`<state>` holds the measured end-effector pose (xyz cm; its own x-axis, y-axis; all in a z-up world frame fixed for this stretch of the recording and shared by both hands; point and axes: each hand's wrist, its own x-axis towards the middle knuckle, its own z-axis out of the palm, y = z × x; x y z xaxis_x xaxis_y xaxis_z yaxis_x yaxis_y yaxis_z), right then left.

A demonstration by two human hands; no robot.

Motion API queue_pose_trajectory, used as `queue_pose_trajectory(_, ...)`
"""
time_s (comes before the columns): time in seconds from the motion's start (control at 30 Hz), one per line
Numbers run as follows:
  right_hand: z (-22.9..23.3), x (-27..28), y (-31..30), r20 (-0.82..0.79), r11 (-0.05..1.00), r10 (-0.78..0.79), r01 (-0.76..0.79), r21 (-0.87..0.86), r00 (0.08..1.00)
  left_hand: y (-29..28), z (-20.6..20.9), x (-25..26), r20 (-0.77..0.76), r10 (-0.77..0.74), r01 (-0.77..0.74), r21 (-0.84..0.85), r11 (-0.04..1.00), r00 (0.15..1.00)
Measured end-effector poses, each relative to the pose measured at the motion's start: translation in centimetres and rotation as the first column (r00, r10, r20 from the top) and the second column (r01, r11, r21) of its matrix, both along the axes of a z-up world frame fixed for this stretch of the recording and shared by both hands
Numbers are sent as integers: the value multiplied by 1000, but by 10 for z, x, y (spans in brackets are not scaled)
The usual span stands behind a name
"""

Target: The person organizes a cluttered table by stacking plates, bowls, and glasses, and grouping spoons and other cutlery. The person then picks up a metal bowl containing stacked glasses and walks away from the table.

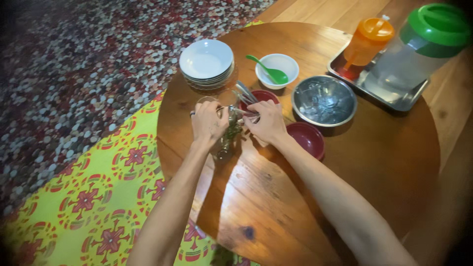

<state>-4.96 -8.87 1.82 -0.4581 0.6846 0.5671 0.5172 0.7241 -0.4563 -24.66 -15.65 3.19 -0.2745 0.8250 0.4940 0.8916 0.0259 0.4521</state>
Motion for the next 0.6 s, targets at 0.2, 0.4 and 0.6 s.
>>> queue_pose_trajectory(0.2,-6,-34,-14,-33,998,42,-41,50,999,-24,-19,-40,85,107,-98,-105,990,991)
queue_pose_trajectory(0.4,-12,-72,-7,65,1000,11,-12,23,998,-39,-31,-69,239,115,-44,-283,958,964)
queue_pose_trajectory(0.6,-13,-120,8,233,999,-25,33,-31,972,-51,-36,-72,334,88,29,-331,943,939)
